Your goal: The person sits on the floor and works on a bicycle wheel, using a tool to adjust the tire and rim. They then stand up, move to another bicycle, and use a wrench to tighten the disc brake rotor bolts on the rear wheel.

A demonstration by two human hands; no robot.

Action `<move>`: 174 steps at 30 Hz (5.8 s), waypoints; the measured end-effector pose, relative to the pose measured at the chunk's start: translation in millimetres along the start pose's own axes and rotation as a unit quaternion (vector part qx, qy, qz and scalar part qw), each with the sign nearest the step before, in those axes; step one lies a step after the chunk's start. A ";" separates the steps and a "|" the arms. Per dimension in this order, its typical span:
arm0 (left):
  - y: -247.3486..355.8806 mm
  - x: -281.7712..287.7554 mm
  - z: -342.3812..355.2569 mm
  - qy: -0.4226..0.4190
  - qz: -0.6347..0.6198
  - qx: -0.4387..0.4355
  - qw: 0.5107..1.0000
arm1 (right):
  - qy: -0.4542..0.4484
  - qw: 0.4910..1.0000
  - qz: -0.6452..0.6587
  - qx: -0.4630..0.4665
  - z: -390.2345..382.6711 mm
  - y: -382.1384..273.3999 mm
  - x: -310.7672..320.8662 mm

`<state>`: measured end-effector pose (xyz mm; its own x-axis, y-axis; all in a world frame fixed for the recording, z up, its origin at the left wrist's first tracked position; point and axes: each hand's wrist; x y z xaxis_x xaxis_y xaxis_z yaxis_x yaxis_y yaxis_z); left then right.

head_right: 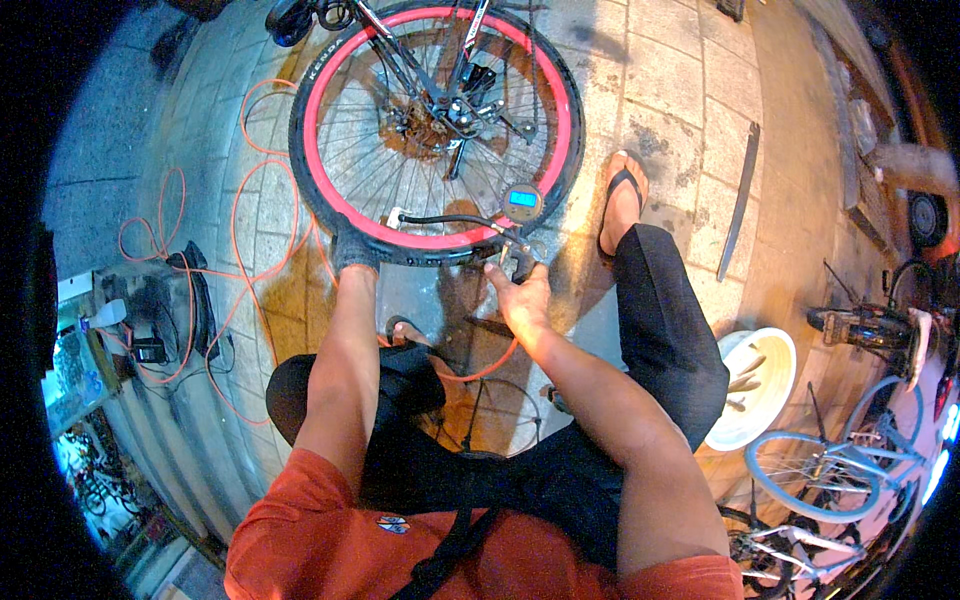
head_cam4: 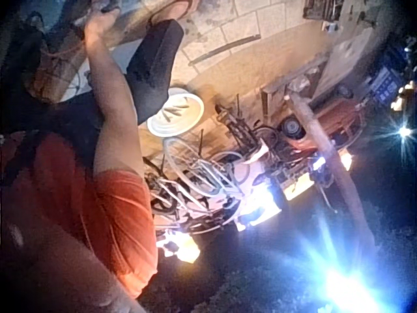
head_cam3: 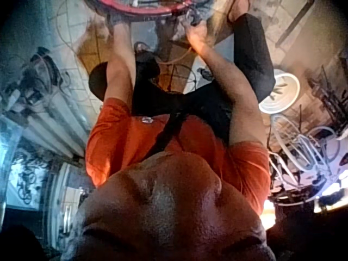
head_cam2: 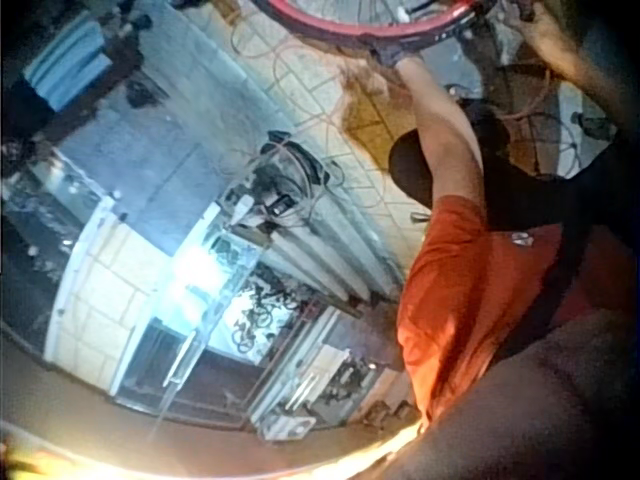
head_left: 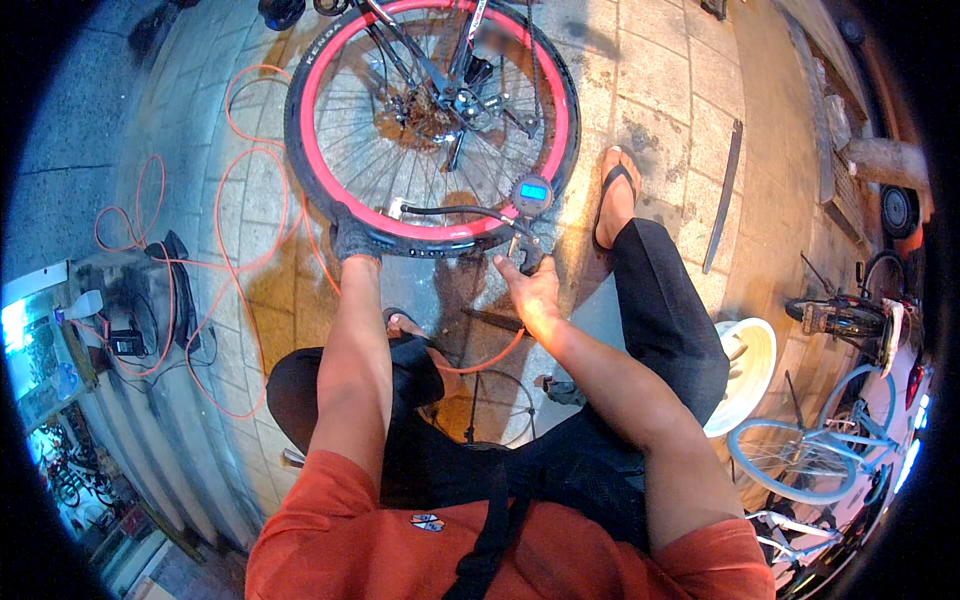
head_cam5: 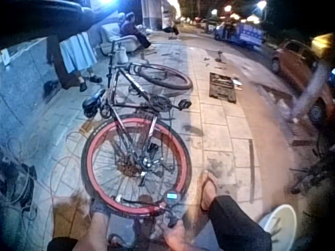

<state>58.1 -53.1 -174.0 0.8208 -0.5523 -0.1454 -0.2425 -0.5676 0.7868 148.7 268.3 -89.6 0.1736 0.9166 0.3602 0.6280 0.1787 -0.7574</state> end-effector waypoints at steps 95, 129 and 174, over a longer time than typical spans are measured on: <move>65.9 -85.4 -52.4 -0.242 0.657 -0.445 0.558 | -0.134 0.980 0.100 -0.104 -32.4 -63.6 -1.0; 360.0 282.4 -139.7 0.089 0.584 -0.606 0.533 | -0.216 0.960 -0.021 0.175 -107.2 -92.3 64.3; 57.1 445.7 -450.0 0.287 0.507 -0.305 0.754 | -0.291 0.877 -0.276 0.264 -167.3 -86.3 26.0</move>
<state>642.8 -56.9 76.0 0.5045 -0.0590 0.8614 -0.7565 0.4508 0.4739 226.0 216.9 76.2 -0.5597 0.6389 0.5278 0.0298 0.6520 -0.7576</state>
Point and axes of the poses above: each hand's wrist, its own z-axis towards the middle knuckle, its own x-axis out of the back of the hand, y = z × x, and after that the axes turned 3 degrees about z, right-handed
